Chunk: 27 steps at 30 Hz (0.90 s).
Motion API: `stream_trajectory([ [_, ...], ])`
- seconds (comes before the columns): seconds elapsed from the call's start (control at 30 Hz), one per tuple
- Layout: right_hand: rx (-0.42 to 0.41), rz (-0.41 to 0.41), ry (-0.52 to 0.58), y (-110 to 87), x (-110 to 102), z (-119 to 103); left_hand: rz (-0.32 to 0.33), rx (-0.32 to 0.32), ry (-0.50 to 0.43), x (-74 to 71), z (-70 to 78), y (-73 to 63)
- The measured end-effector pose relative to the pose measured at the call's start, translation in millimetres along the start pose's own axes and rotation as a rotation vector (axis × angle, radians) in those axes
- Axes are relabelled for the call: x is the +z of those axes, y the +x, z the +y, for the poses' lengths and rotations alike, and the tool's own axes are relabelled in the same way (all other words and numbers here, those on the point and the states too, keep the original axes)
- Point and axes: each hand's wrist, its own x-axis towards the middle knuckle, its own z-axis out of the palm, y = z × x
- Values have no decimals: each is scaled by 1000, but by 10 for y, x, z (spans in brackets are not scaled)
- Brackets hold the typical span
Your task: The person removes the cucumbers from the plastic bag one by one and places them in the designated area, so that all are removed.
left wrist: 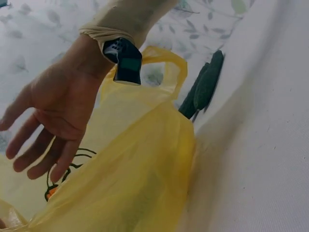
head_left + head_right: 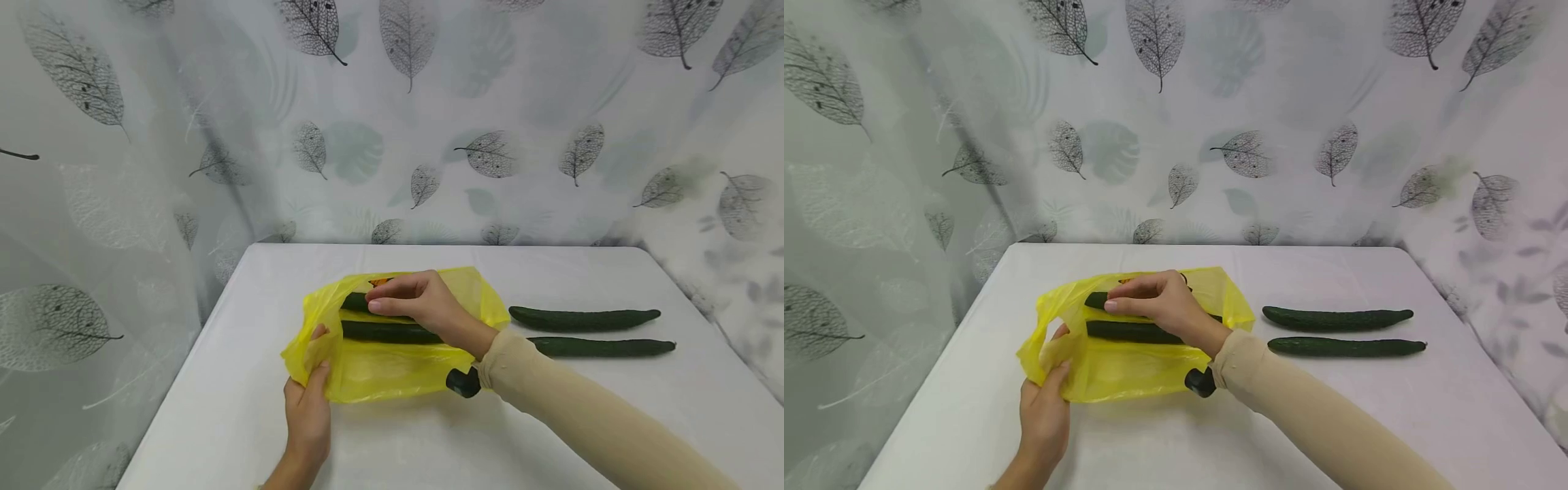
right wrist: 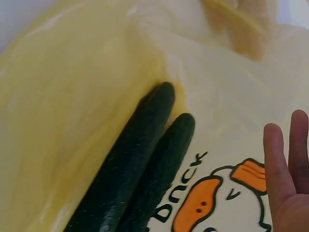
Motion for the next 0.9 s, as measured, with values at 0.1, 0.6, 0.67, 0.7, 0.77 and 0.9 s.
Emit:
stream_trajectory([
  [0.1, 29, -6, -48, 16, -11, 103, -1, -4, 3, -1, 7, -2],
  [0.6, 206, 144, -439, 73, -52, 587, -27, -10, -12, 6, -3, -9],
  [0.67, 224, 143, -519, 60, -48, 628, -29, -10, -12, 8, -2, -9],
  [0.7, 233, 140, -544, 54, -47, 645, -29, -9, -12, 8, -4, -9],
  [0.77, 252, 138, -587, 46, -48, 675, -30, -10, -13, 10, -11, -8],
  [0.9, 274, 140, -646, 39, -54, 713, -24, -11, -15, 15, -29, -6],
])
